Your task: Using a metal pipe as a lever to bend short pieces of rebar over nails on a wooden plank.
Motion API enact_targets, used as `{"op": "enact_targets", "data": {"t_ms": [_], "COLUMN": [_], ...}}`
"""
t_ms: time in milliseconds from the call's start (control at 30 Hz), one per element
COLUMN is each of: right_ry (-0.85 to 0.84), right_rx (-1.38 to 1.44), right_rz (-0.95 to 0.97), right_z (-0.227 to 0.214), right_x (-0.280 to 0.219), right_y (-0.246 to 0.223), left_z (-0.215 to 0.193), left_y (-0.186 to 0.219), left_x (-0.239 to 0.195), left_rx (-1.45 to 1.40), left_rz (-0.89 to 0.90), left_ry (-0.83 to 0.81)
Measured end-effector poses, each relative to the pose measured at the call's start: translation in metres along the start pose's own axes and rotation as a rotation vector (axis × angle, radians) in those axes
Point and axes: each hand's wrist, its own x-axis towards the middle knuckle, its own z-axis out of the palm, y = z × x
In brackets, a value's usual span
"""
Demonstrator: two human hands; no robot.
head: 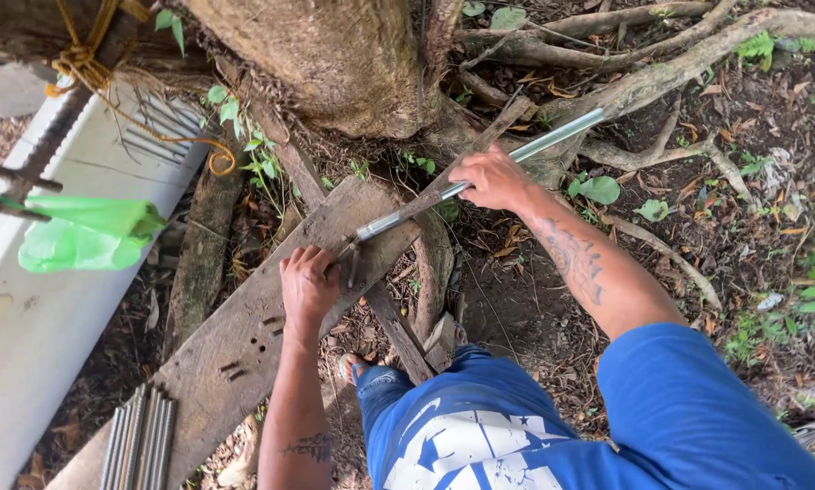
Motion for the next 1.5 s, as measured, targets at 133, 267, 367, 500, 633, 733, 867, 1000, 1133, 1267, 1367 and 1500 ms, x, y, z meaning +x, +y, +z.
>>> {"op": "enact_targets", "data": {"t_ms": [133,267,367,500,633,733,867,1000,1133,1267,1367,1500], "right_ry": [0.06,-0.047,-0.002,-0.046,-0.034,0.086,0.007,0.097,0.192,0.22,0.221,0.089], "right_rx": [-0.043,-0.046,-0.061,-0.121,-0.15,-0.099,-0.071,0.004,-0.009,-0.195,-0.149,-0.126], "right_rz": [-0.08,-0.077,-0.125,-0.123,-0.11,-0.123,-0.028,-0.037,0.088,0.218,0.309,0.407], "right_z": [0.002,0.007,0.005,-0.023,-0.009,0.006,0.004,0.014,0.008,-0.02,-0.022,-0.028], "right_x": [0.003,0.006,0.014,0.016,0.015,0.016,0.015,0.014,0.007,-0.015,-0.008,-0.001], "right_y": [0.007,0.013,0.014,-0.001,0.004,0.008,0.003,0.009,0.004,0.018,0.011,0.009], "left_z": [0.007,0.01,0.01,0.01,0.011,0.011,0.01,0.009,-0.007,0.013,0.031,0.035], "left_y": [-0.006,-0.008,-0.01,-0.008,-0.009,-0.009,-0.011,-0.011,-0.008,-0.02,-0.041,-0.042], "left_x": [0.003,-0.001,0.0,0.001,0.001,0.0,0.001,0.002,-0.001,0.007,0.01,0.023], "left_rx": [0.021,0.02,0.03,0.025,0.028,0.029,0.024,0.01,-0.059,-0.005,0.12,0.3], "left_rz": [0.019,0.027,0.046,0.04,0.028,0.01,-0.004,-0.008,0.079,0.089,0.042,-0.019], "left_ry": [-0.003,-0.018,-0.019,-0.031,-0.022,-0.012,-0.033,-0.065,-0.033,-0.097,-0.189,-0.363]}}
